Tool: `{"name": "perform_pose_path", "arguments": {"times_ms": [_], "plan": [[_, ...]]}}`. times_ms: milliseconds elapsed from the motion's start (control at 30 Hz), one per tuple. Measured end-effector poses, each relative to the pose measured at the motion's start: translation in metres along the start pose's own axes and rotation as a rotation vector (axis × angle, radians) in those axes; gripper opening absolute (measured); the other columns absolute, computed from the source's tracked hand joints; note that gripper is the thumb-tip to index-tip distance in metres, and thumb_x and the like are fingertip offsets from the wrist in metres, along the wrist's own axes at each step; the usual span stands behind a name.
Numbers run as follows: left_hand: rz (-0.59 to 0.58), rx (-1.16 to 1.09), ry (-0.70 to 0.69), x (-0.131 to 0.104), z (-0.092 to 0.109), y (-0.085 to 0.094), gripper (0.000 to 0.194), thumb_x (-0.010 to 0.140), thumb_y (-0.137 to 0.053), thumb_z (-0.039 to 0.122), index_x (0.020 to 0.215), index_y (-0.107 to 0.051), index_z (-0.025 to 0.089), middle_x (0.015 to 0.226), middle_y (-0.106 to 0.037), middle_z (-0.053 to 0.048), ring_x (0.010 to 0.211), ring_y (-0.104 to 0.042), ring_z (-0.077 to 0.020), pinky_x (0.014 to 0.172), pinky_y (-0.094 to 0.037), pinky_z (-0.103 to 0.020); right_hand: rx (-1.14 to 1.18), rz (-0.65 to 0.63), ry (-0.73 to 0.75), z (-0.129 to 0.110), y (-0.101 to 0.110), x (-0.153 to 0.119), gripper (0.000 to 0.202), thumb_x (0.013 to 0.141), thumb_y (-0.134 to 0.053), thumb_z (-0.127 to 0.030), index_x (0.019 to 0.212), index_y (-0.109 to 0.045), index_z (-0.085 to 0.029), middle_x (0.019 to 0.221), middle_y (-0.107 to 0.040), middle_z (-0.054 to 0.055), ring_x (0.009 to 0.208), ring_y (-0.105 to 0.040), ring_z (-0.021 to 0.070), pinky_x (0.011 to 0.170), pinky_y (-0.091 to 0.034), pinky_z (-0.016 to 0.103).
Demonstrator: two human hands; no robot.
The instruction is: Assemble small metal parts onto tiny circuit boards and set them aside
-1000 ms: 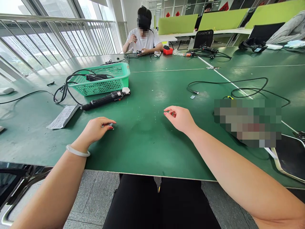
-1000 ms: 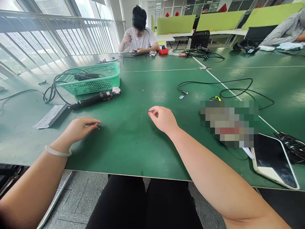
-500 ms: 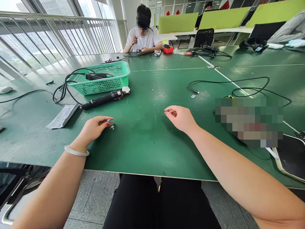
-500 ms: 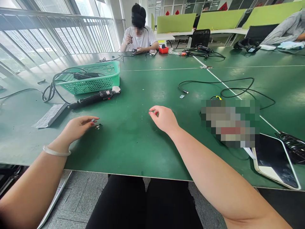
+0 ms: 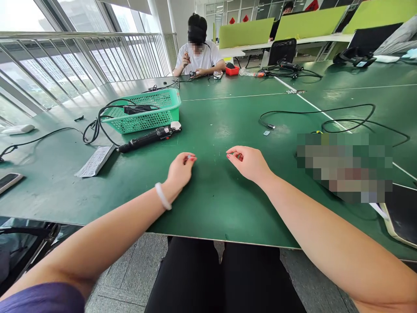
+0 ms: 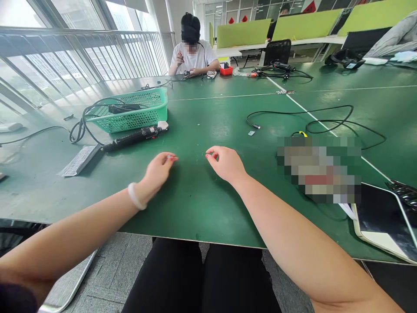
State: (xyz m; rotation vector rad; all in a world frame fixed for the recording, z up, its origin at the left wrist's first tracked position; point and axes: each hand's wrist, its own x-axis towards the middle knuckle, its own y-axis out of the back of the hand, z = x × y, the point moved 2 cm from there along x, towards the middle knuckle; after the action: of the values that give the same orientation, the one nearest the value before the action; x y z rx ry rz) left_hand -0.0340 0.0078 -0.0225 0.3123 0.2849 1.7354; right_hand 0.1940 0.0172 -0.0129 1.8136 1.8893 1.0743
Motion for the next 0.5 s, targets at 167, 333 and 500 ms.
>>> {"name": "perform_pose_path", "arguments": {"times_ms": [167, 333, 500], "plan": [[-0.174, -0.381, 0.132, 0.001, 0.033, -0.077, 0.011, 0.094, -0.049, 0.022, 0.093, -0.059, 0.018, 0.103, -0.072, -0.011, 0.098, -0.066, -0.0162, 0.091, -0.046, -0.031, -0.031, 0.05, -0.002, 0.009, 0.004, 0.003, 0.022, 0.085, -0.054, -0.034, 0.092, -0.072, -0.023, 0.076, -0.071, 0.002, 0.063, -0.057, 0.0162, 0.065, -0.044, 0.032], [-0.189, -0.605, 0.135, 0.009, 0.035, -0.072, 0.013, 0.097, -0.046, 0.021, 0.095, -0.059, 0.017, 0.108, -0.071, -0.009, 0.092, -0.063, -0.0103, 0.087, -0.043, -0.024, -0.1, -0.051, -0.032, 0.016, 0.001, 0.006, 0.019, 0.084, -0.057, -0.027, 0.094, -0.074, -0.023, 0.087, -0.073, 0.003, 0.071, -0.061, 0.017, 0.07, -0.047, 0.032], [-0.189, -0.649, 0.232, 0.014, 0.032, -0.053, 0.013, 0.097, -0.046, 0.019, 0.102, -0.058, 0.018, 0.104, -0.071, -0.006, 0.071, -0.057, -0.0061, 0.071, -0.041, -0.022, -0.177, -0.137, -0.07, 0.015, -0.005, 0.007, 0.027, 0.081, -0.058, -0.013, 0.099, -0.076, -0.023, 0.097, -0.072, 0.004, 0.078, -0.062, 0.0165, 0.074, -0.048, 0.031]]}}
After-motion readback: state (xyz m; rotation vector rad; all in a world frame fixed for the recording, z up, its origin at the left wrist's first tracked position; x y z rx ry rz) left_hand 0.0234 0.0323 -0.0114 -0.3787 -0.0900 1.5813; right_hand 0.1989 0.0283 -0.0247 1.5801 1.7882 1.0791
